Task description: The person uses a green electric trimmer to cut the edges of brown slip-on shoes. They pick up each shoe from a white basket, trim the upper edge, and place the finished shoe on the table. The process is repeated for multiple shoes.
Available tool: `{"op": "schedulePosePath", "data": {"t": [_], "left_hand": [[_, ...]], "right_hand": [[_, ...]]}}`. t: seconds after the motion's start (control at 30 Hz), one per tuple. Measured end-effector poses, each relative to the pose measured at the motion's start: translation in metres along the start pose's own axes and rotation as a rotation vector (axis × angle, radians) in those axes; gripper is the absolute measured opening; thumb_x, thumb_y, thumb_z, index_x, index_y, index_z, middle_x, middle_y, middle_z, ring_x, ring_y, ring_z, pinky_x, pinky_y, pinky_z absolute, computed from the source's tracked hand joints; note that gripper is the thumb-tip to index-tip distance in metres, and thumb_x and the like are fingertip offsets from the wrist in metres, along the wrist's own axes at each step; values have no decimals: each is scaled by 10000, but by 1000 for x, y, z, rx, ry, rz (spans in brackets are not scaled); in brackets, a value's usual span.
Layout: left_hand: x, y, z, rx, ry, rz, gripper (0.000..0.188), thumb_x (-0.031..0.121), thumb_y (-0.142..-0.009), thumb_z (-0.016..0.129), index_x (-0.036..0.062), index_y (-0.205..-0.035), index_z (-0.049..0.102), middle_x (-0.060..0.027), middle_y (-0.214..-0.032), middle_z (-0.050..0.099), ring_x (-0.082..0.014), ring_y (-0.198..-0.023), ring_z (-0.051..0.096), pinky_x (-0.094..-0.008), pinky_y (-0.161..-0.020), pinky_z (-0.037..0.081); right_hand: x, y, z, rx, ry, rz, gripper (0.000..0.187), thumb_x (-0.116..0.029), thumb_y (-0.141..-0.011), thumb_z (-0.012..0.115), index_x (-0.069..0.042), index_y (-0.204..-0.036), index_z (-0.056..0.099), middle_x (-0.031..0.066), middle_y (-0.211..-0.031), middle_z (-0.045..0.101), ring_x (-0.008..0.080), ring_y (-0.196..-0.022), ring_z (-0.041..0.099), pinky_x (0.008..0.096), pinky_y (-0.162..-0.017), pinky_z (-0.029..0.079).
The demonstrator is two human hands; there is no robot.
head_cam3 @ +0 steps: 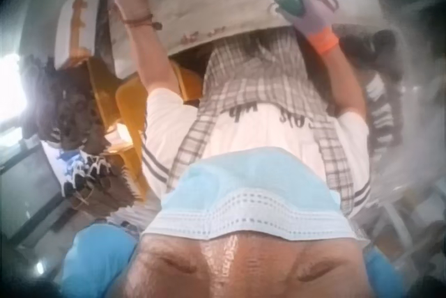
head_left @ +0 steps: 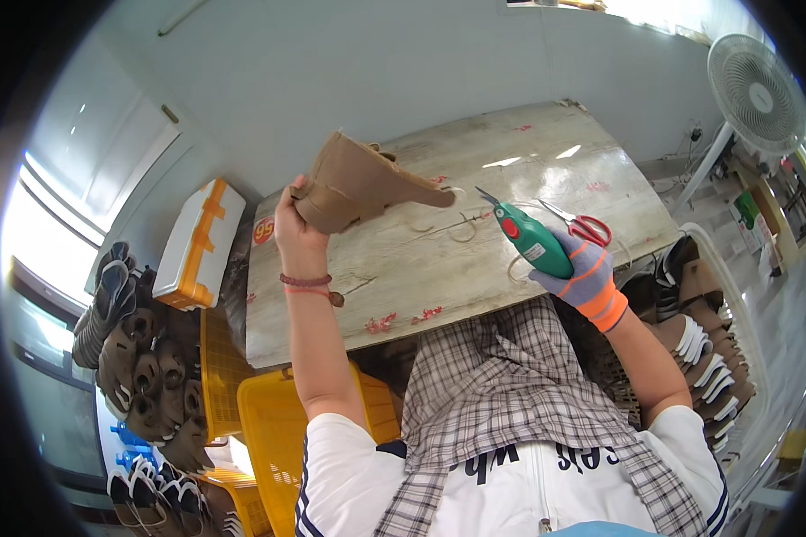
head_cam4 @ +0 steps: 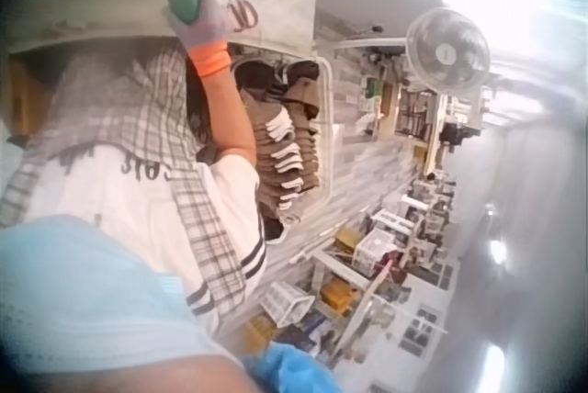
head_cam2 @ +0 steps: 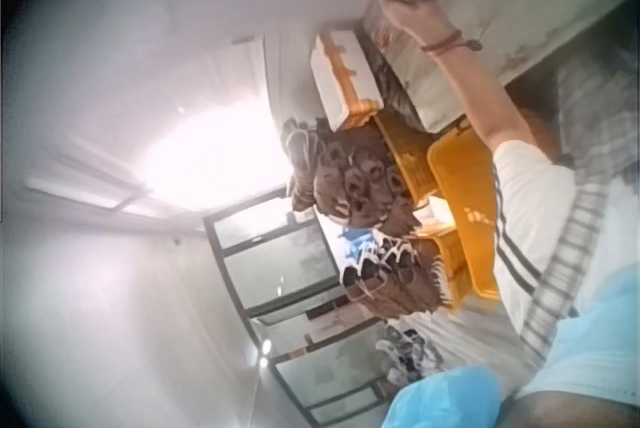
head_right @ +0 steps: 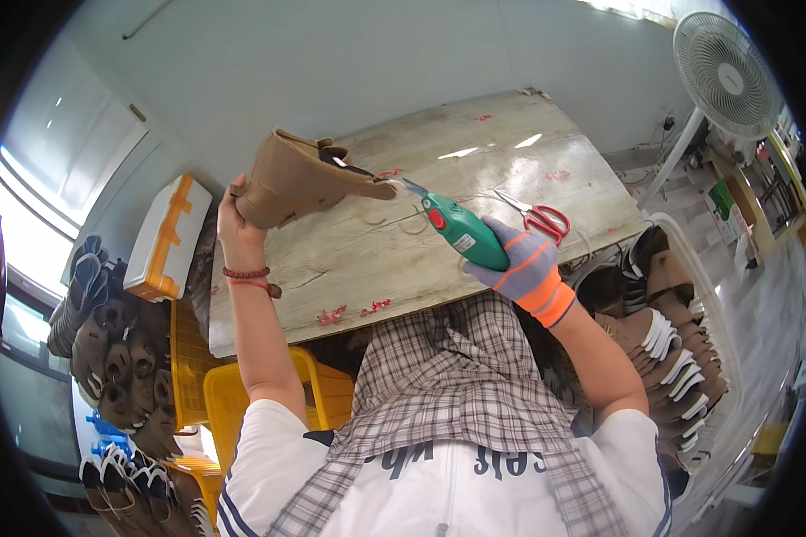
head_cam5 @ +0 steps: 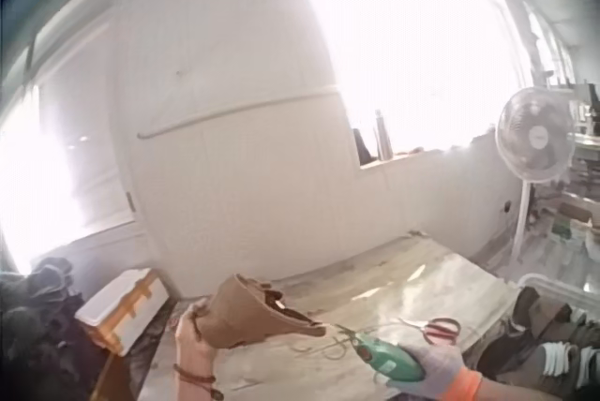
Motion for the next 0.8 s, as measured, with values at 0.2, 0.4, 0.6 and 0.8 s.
{"op": "schedulePosePath", "data": {"t": [0.2,0.4,0.6,0.8], "left_hand": [[-36,0,-28,-74,92,-236,325,101,-884,501,-38,-1177,494,-207,-1165,569,-365,-1061,563,-503,-902,472],[-65,5,-21,-41,55,-267,361,91,-881,503,-31,-1219,475,-198,-1177,571,-361,-1069,562,-497,-914,470],[-84,1,-24,-45,73,-296,352,85,-881,502,-37,-1211,479,-198,-1179,572,-349,-1047,579,-477,-895,489],[-103,11,-17,-52,105,-317,352,104,-901,501,-25,-1226,470,-190,-1204,560,-342,-1070,568,-498,-926,461]], "right_hand": [[6,9,-6,-37,91,-43,603,-370,-665,781,-4,-1104,590,138,-734,641,284,-628,632,336,-570,503],[13,18,-8,-46,127,-42,605,-381,-659,784,-17,-1100,588,137,-729,637,299,-637,632,351,-569,505],[7,16,-8,-71,69,-21,581,-314,-631,810,-36,-1092,592,142,-757,636,308,-656,628,350,-577,501],[1,14,-5,-41,-21,-36,556,-310,-673,783,-34,-1112,581,138,-745,638,296,-640,628,345,-566,497]]}}
Point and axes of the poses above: each hand's wrist, its own y-axis away from the middle knuckle, its own z-axis out of the palm, x = y × z, the point moved 1 cm from there along -y, towards the middle knuckle
